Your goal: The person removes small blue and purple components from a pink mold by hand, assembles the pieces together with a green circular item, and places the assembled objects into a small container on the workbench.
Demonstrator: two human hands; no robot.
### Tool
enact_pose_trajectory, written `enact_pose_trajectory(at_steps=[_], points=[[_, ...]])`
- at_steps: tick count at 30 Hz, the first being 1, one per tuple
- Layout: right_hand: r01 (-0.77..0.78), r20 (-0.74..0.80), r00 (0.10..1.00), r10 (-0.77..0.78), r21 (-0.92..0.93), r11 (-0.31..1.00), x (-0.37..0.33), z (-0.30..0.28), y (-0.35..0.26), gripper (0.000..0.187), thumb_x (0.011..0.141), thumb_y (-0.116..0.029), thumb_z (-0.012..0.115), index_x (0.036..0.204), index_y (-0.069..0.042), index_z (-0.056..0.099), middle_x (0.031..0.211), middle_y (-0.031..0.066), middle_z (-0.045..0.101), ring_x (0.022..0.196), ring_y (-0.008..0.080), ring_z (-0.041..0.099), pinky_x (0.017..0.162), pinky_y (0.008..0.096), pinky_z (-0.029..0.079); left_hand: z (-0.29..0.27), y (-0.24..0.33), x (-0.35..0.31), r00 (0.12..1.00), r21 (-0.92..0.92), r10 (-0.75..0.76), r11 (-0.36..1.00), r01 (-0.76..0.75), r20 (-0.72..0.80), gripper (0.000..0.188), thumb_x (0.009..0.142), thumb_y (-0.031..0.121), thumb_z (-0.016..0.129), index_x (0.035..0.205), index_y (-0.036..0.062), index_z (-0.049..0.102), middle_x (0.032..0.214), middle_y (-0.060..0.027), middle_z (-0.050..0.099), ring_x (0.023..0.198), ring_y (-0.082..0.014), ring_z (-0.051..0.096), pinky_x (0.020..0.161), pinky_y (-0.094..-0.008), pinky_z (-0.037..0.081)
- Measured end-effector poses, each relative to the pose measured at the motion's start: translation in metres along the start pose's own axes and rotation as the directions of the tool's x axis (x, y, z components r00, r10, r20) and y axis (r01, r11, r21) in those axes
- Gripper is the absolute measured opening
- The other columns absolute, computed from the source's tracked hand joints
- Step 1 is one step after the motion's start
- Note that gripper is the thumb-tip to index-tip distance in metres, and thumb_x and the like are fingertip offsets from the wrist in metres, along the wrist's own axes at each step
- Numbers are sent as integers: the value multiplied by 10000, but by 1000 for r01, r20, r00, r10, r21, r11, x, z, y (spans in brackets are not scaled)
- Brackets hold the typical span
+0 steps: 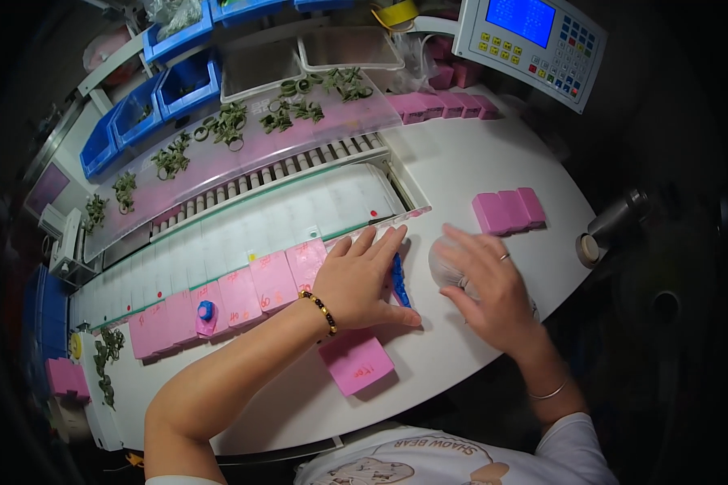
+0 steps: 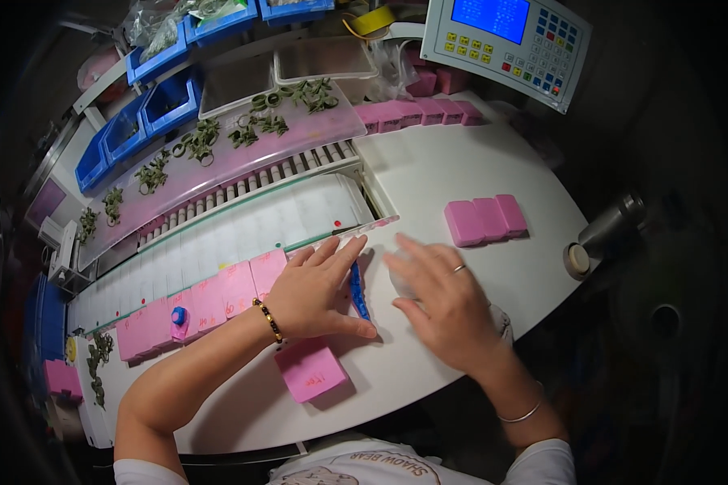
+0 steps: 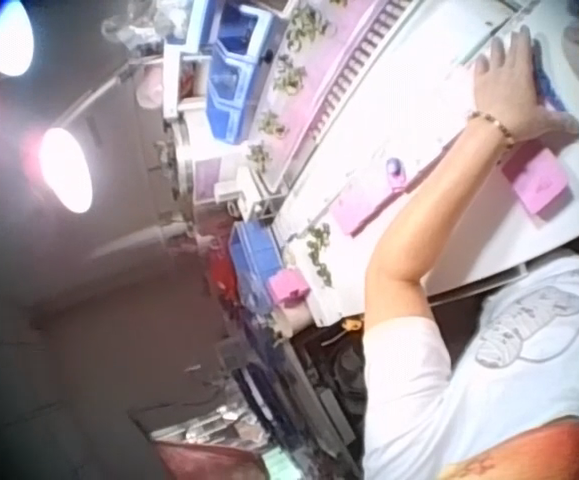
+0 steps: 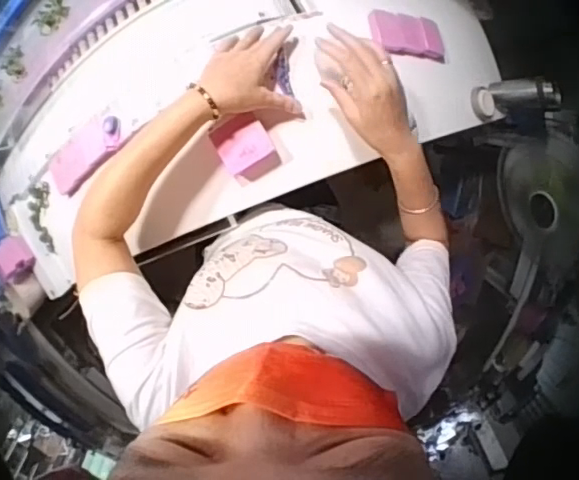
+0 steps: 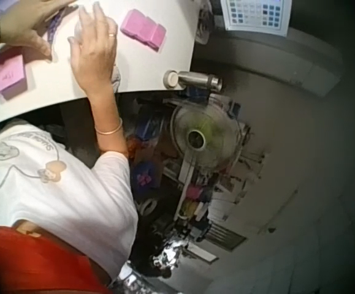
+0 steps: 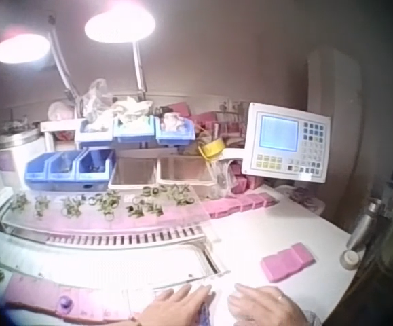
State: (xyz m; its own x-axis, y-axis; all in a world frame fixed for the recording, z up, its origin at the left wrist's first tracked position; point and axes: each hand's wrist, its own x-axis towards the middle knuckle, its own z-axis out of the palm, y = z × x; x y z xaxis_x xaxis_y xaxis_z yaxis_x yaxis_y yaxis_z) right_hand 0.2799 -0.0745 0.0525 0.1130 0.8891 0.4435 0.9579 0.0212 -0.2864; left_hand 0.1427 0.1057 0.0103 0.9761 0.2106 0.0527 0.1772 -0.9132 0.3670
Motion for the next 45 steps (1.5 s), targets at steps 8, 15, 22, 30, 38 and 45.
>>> enact_pose_trajectory(at_steps=[8, 15, 22, 30, 38, 45], points=[[-151, 182, 968, 172, -124, 981, -11, -21, 18, 741, 726, 11, 683, 1414, -173, 478, 1357, 224, 493, 1090, 383, 584, 916, 424, 495, 7, -2, 3, 999, -36, 27, 999, -28, -29, 1242, 590, 779, 706, 1486, 44, 261, 1369, -310, 425, 1325, -442, 374, 1119, -478, 265], [238, 24, 970, -241, -273, 932, 11, 3, -2, 516, 779, -100, 617, 1294, -139, 608, 1331, 264, 531, 788, 247, 646, 689, 346, 525, 7, -7, 0, 998, 34, 52, 998, -50, -31, 1211, 606, 752, 714, 1479, 32, 282, 1434, -209, 436, 1377, -392, 333, 1116, -461, 275], [239, 316, 934, -164, -215, 947, 7, 2, -2, 543, 782, -155, 637, 1319, -218, 586, 1313, 257, 534, 788, 285, 646, 685, 346, 519, -1, 5, 0, 998, -41, -54, 998, 53, -22, 1206, 610, 749, 710, 1483, 35, 281, 1434, -203, 442, 1380, -388, 331, 1119, -469, 271], [181, 73, 983, -167, -280, 943, 16, 0, -15, 489, 771, -128, 621, 1254, -199, 644, 1310, 232, 548, 797, 275, 640, 718, 361, 522, 7, -1, -5, 997, 39, -49, 998, 51, -55, 1164, 617, 717, 728, 1469, 45, 309, 1449, -173, 438, 1389, -380, 324, 1107, -478, 282], [41, 283, 959, 3, -147, 988, 3, 8, 8, 584, 782, -12, 585, 1321, -237, 584, 1338, 207, 525, 924, 332, 630, 828, 404, 507, 16, -2, 2, 990, 18, 36, 999, -34, -136, 1054, 638, 685, 740, 1417, 60, 405, 1444, -148, 454, 1342, -354, 388, 1070, -460, 325], [-141, 159, 973, 168, -170, 975, -4, 16, 9, 648, 754, 70, 577, 1356, -166, 543, 1355, 252, 493, 1046, 395, 598, 907, 435, 487, -4, -6, -35, 936, -149, 73, 980, -131, -345, 525, 799, 360, 742, 1216, 72, 606, 1352, -150, 544, 1301, -313, 469, 1119, -512, 285]])
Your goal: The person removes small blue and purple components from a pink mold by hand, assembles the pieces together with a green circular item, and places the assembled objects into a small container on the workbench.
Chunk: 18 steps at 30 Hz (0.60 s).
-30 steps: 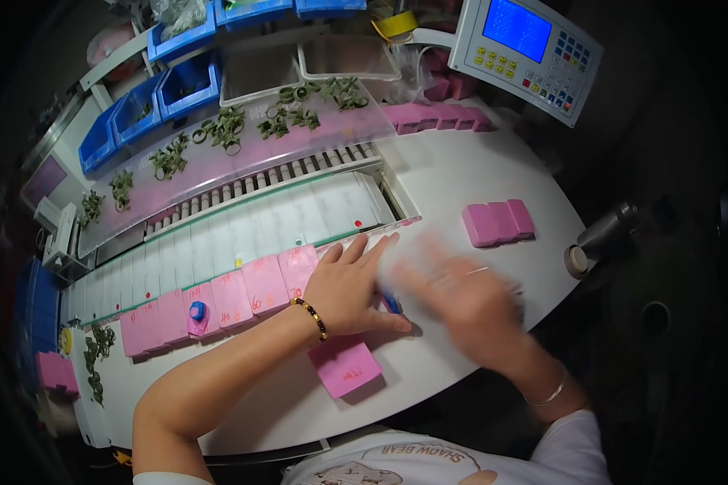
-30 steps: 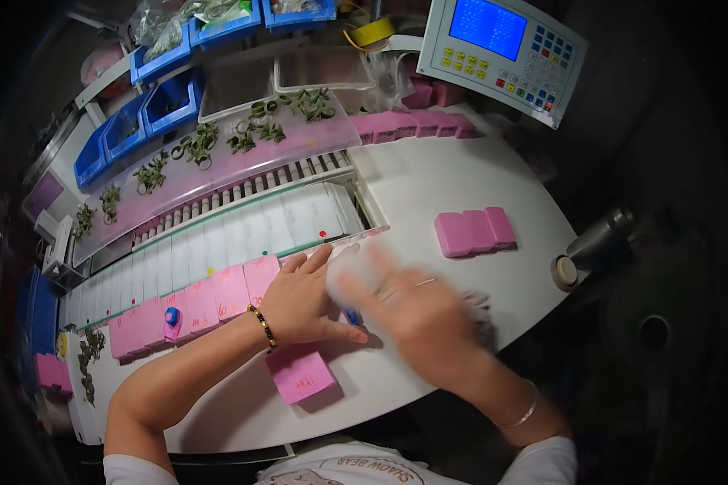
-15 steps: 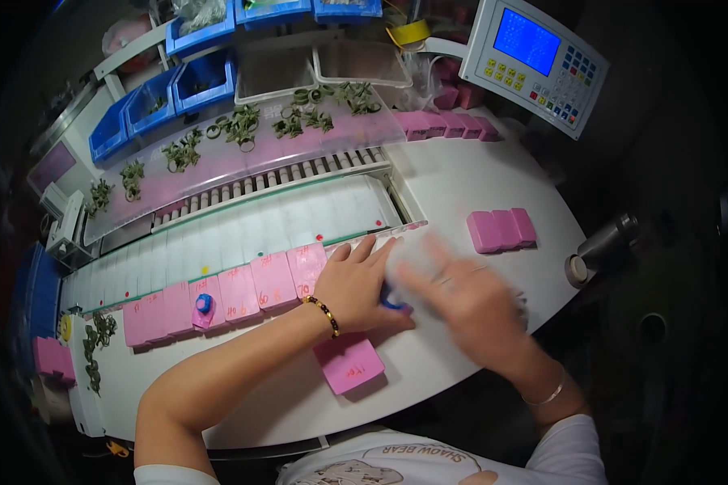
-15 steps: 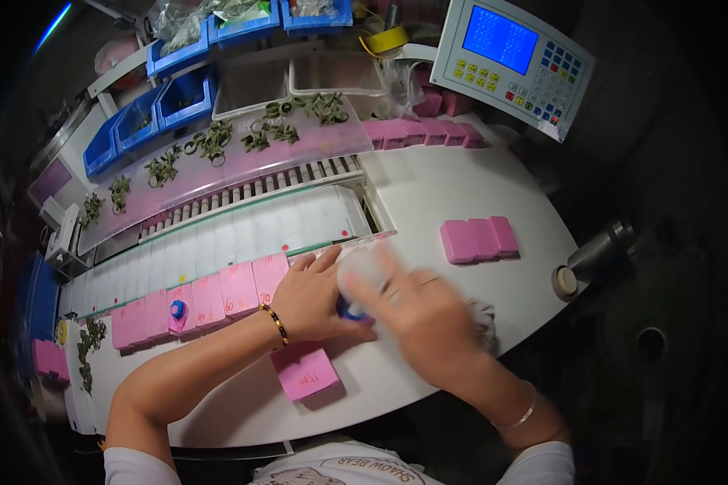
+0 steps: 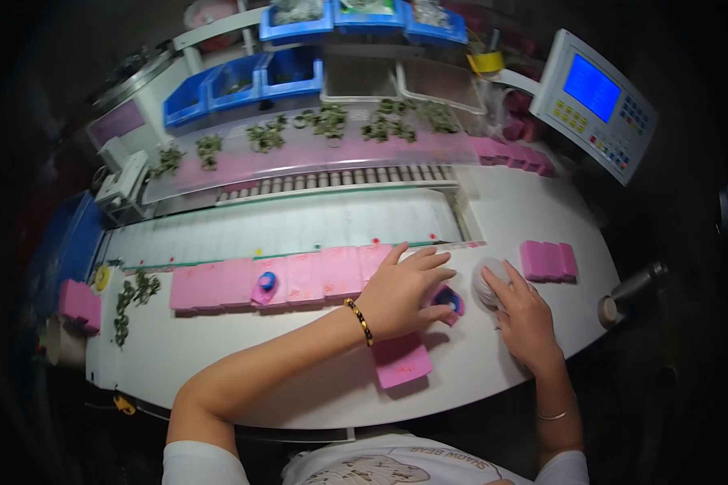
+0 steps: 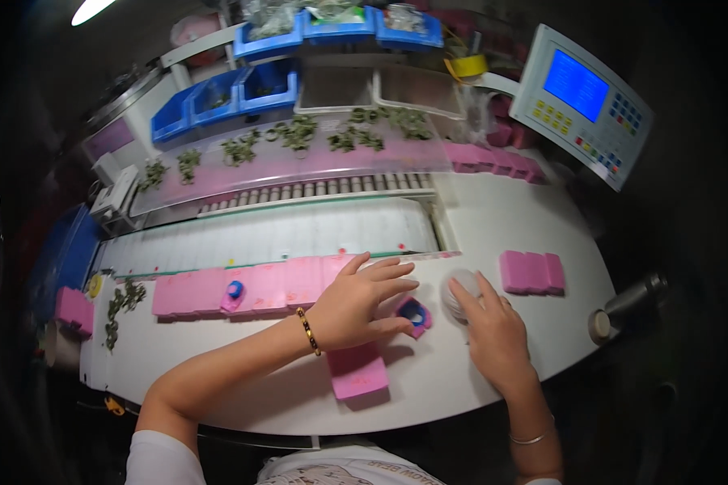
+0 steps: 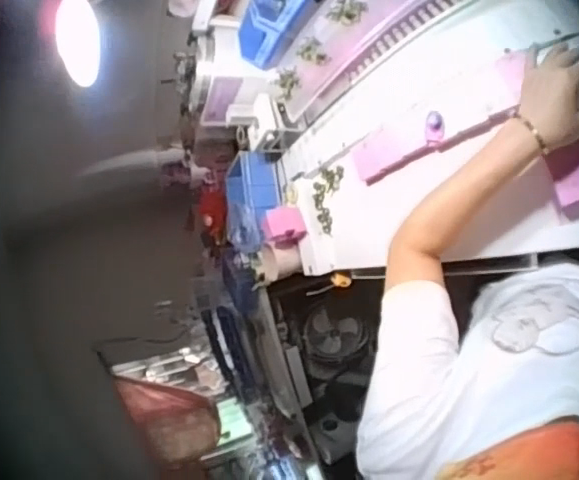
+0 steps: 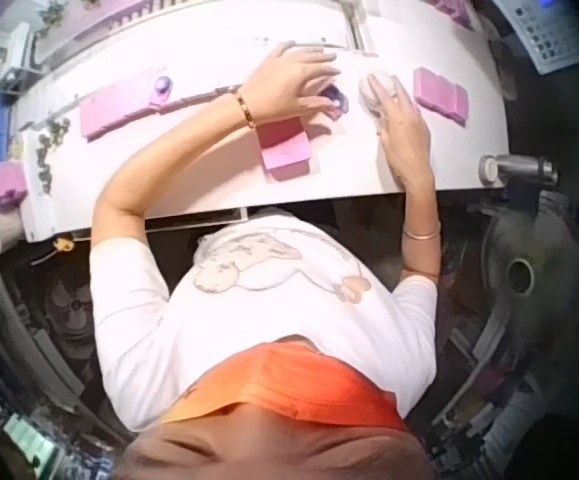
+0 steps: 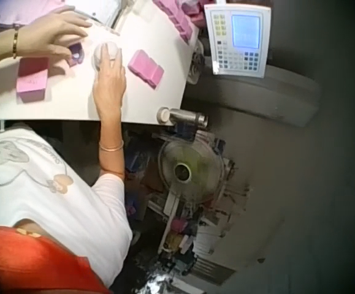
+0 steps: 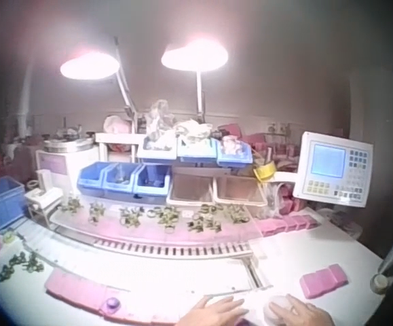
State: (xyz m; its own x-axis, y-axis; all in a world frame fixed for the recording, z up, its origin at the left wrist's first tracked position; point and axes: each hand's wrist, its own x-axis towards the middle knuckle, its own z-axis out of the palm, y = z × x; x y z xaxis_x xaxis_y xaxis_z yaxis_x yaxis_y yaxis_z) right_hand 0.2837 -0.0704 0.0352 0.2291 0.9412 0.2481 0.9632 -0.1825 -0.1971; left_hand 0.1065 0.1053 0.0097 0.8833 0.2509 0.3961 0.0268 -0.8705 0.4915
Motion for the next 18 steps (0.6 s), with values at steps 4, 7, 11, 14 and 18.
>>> enact_pose_trajectory(at_steps=[4, 7, 11, 14, 18], points=[[7, 29, 1000, -6, -58, 998, -5, -7, -5, 631, 754, 68, 615, 1354, -111, 536, 1366, 271, 474, 1180, 409, 507, 985, 465, 426, -47, -2, -33, 949, 66, -82, 992, 107, -304, 326, 790, 173, 737, 1087, 66, 655, 1084, -126, 626, 1012, -310, 597, 945, -434, 453], [31, -57, 998, -30, 26, 999, -2, -9, -14, 532, 756, 49, 651, 1275, -51, 586, 1341, 241, 500, 1203, 392, 482, 1008, 465, 402, -84, -9, -73, 832, 254, -289, 860, 443, -474, 363, 768, 154, 756, 1102, 50, 663, 1007, -148, 574, 945, -311, 556, 841, -386, 466], [147, -210, 973, -93, 256, 955, 10, -8, -42, 404, 767, 23, 681, 1167, -5, 633, 1196, 189, 603, 1081, 355, 572, 941, 417, 457, -97, -23, -122, 739, 287, -441, 723, 629, -509, 312, 787, 128, 742, 1075, 40, 660, 956, -130, 539, 856, -282, 550, 786, -374, 471], [122, -177, 984, -32, 525, 842, 13, -2, -68, 372, 784, 14, 689, 1152, 0, 636, 1108, 161, 636, 968, 312, 626, 830, 352, 507, -93, -22, -129, 735, 87, -580, 762, 642, -352, 280, 801, 75, 718, 1070, 34, 655, 969, -112, 561, 790, -219, 586, 718, -320, 502], [-42, 13, 998, 62, 869, 493, 8, 15, -89, 387, 837, 19, 671, 1216, 10, 596, 1118, 131, 628, 923, 161, 628, 712, 251, 529, -64, 6, -105, 750, -652, -548, 728, 210, -370, 261, 816, -132, 643, 1055, -32, 611, 1058, -96, 611, 976, -159, 635, 830, -267, 560]])
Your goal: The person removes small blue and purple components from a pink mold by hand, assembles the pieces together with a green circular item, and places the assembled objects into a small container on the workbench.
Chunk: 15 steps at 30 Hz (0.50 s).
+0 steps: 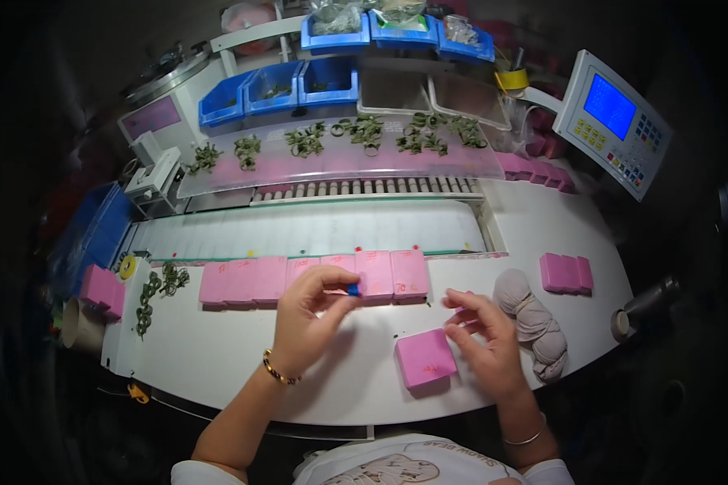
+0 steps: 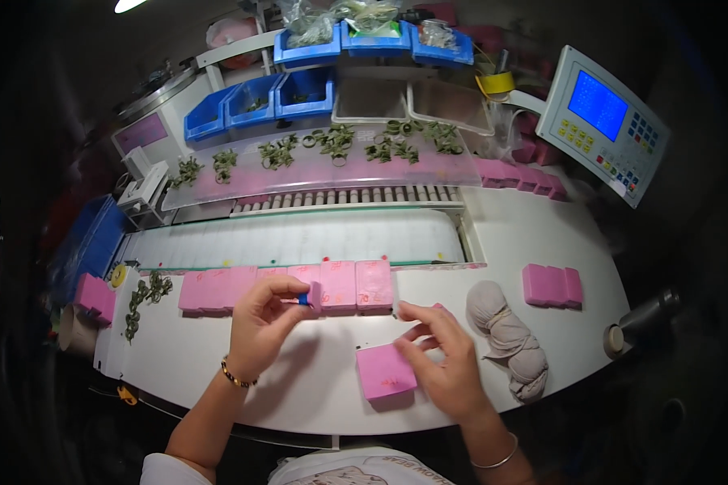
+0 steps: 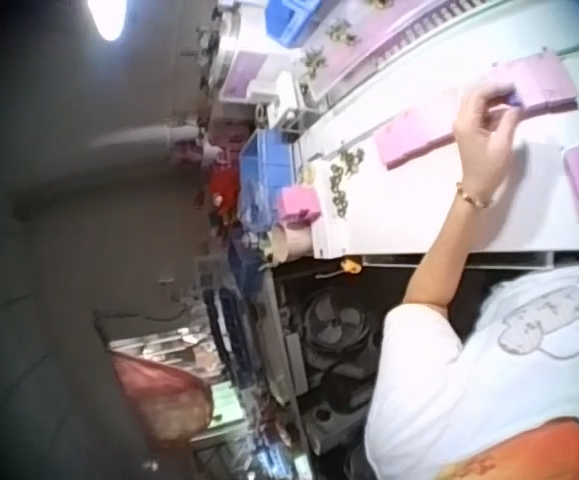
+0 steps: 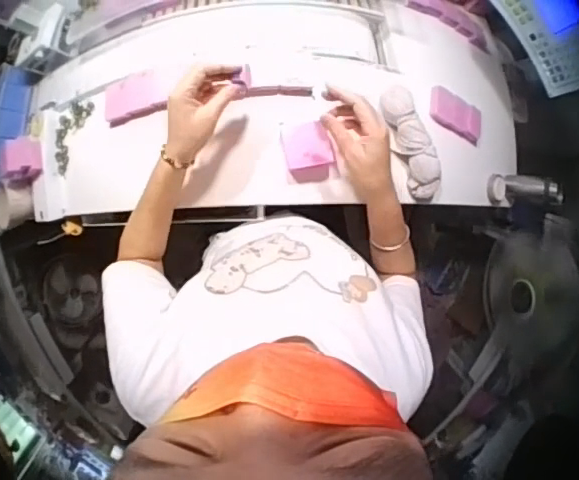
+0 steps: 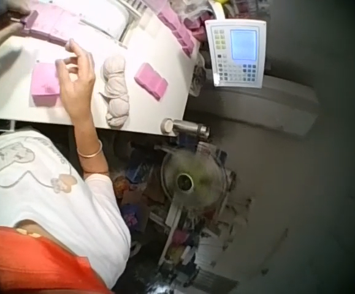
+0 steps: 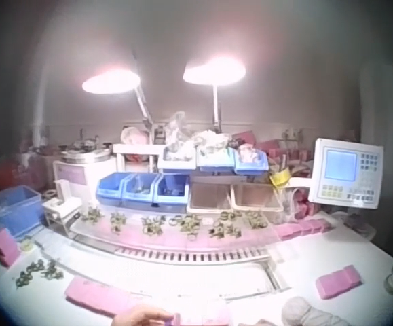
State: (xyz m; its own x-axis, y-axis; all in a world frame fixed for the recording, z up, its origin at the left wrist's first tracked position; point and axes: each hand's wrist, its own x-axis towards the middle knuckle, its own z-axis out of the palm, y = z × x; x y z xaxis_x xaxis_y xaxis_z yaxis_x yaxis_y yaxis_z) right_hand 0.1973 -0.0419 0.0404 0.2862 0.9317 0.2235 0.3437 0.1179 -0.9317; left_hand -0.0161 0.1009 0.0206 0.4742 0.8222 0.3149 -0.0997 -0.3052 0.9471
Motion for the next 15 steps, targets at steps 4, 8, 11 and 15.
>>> enact_pose_trajectory(at_steps=[4, 8, 11, 15], points=[[-281, 192, 960, 206, 679, 678, -10, 20, 0, 490, 952, -98, 607, 1389, 2, 411, 1116, 95, 615, 891, 109, 596, 720, 240, 520, 45, 15, -14, 993, -346, 66, 938, -27, 101, 245, 824, -84, 659, 1059, -18, 638, 1140, -116, 653, 1097, -194, 624, 973, -318, 497], [-195, 68, 971, 231, 785, 588, -21, 25, 6, 273, 931, -86, 646, 1173, -45, 525, 996, 33, 614, 852, 73, 572, 745, 210, 477, 72, 15, -17, 911, 70, 376, 917, -392, 170, 325, 710, -75, 732, 1011, 30, 668, 1112, -128, 646, 1057, -243, 592, 913, -349, 473], [-173, -2, 975, 221, 614, 770, -18, 9, 13, 242, 918, -44, 650, 1135, -53, 543, 994, 32, 609, 866, 69, 571, 760, 224, 483, 72, 28, -19, 929, 335, 335, 866, -370, 159, 349, 707, -53, 743, 1036, 47, 683, 1130, -118, 602, 1043, -246, 576, 882, -337, 479], [225, -366, 879, -306, -248, 942, 9, -45, -10, 186, 845, 22, 672, 1010, -34, 607, 927, 72, 590, 847, 174, 586, 743, 290, 485, 59, 19, -29, 955, 304, 239, 909, -284, 178, 345, 731, -52, 744, 1058, 41, 682, 1134, -114, 577, 995, -212, 593, 788, -293, 508]])
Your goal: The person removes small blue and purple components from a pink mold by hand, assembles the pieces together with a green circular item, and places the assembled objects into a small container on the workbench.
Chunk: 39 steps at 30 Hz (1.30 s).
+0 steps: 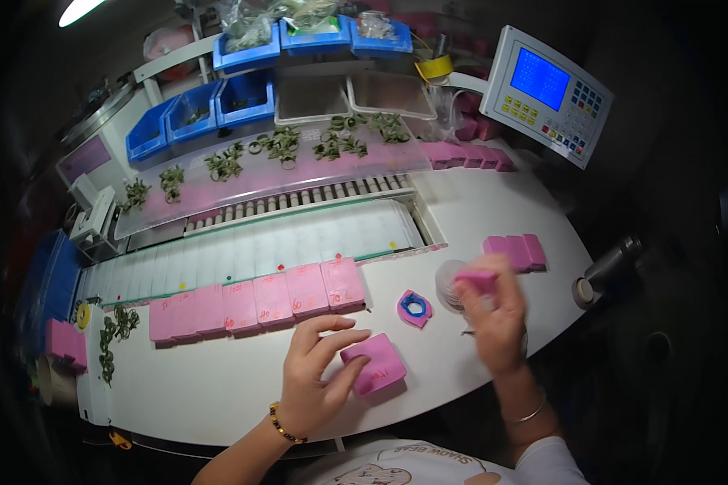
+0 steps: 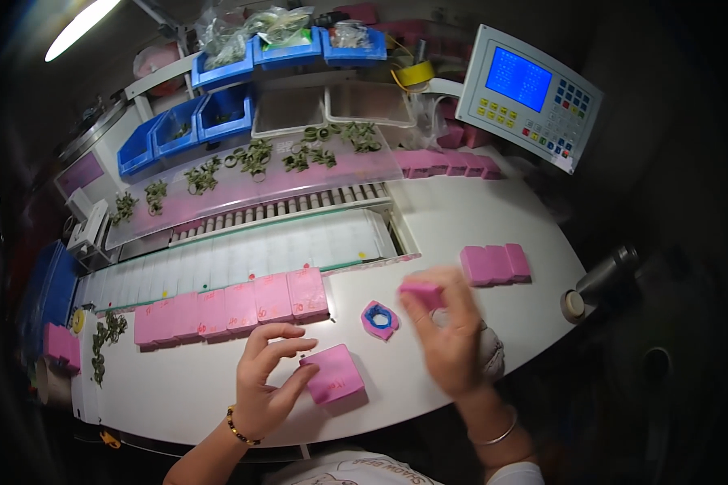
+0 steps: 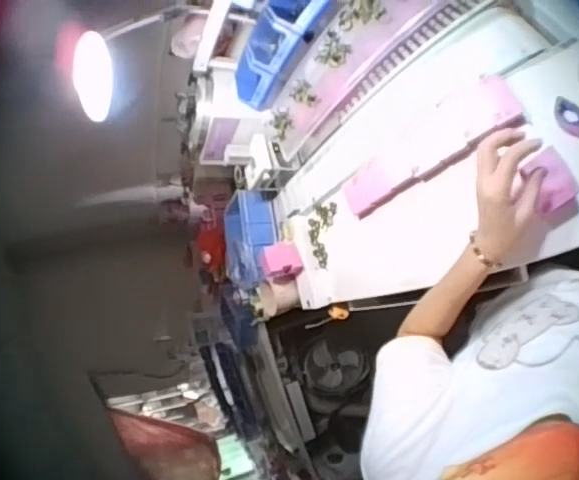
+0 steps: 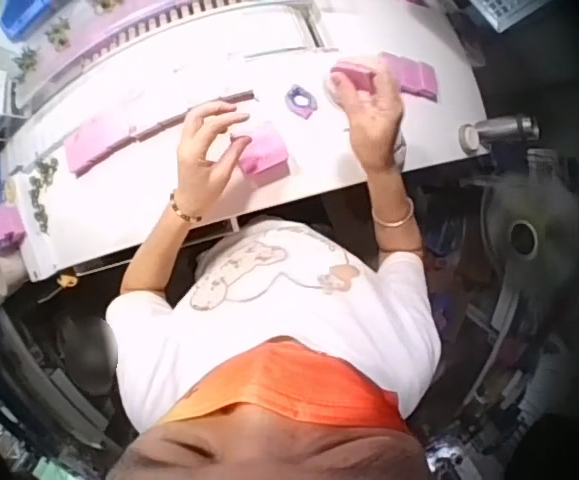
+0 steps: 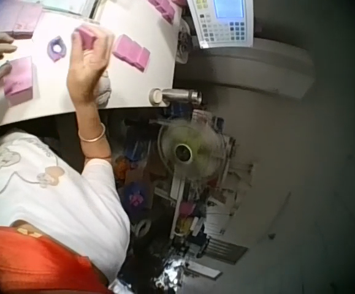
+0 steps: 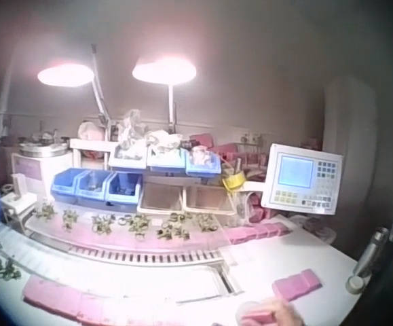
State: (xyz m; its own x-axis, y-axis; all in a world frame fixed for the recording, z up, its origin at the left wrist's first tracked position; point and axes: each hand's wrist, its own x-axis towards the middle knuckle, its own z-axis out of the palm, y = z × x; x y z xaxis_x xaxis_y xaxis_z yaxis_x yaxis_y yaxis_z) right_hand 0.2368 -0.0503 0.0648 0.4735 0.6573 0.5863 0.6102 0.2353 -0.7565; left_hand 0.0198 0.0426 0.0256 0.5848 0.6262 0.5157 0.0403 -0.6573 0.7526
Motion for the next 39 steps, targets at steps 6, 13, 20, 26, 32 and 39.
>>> enact_pose_trajectory(at_steps=[6, 13, 20, 26, 32, 39], points=[[387, 369, 910, -188, -596, 704, 26, -26, 53, 105, 758, -73, 721, 823, -22, 655, 840, 120, 580, 797, 307, 569, 705, 383, 470, -4, 0, -6, 996, -88, -81, 993, 77, -44, 320, 755, -81, 713, 1053, 25, 667, 1075, -119, 604, 935, -185, 603, 744, -275, 513], [216, 382, 922, -57, -388, 896, 35, -24, 46, 50, 792, -36, 693, 794, -5, 654, 892, 120, 619, 794, 290, 621, 711, 337, 518, -14, -7, -18, 991, -64, -129, 990, 127, -39, 260, 769, -84, 695, 1008, 14, 673, 1067, -111, 611, 909, -166, 608, 722, -255, 514], [77, 182, 983, -19, -315, 946, 14, -34, 62, 116, 788, 24, 705, 876, -7, 635, 1001, 132, 688, 822, 172, 656, 717, 301, 523, -21, -6, -23, 970, -122, -234, 967, 225, -68, 195, 796, -51, 680, 983, 3, 677, 1021, -109, 634, 882, -160, 614, 720, -253, 506], [-50, 215, 967, 135, -361, 931, 14, -45, 62, 75, 812, -28, 703, 875, -22, 663, 856, 75, 661, 747, 148, 602, 672, 266, 489, -21, -6, -23, 971, -112, -238, 965, 238, 13, 153, 802, -41, 673, 947, 4, 686, 932, -95, 651, 819, -151, 609, 703, -255, 490], [-481, 186, 873, 451, 166, 861, 25, -60, 57, 80, 909, -112, 646, 881, -36, 643, 789, -6, 600, 681, 75, 537, 604, 213, 438, -23, -5, -27, 955, -114, -297, 948, 298, 23, 138, 807, -38, 668, 937, 5, 687, 917, -90, 653, 795, -145, 600, 700, -253, 482], [-308, 224, 889, 399, -352, 884, 39, -32, 103, 239, 855, -241, 682, 826, -9, 630, 700, 67, 615, 636, 137, 556, 588, 297, 449, -21, -3, -25, 956, -68, -274, 957, 282, 106, 139, 818, -37, 679, 951, 0, 697, 937, -116, 660, 801, -176, 650, 701, -268, 539]])
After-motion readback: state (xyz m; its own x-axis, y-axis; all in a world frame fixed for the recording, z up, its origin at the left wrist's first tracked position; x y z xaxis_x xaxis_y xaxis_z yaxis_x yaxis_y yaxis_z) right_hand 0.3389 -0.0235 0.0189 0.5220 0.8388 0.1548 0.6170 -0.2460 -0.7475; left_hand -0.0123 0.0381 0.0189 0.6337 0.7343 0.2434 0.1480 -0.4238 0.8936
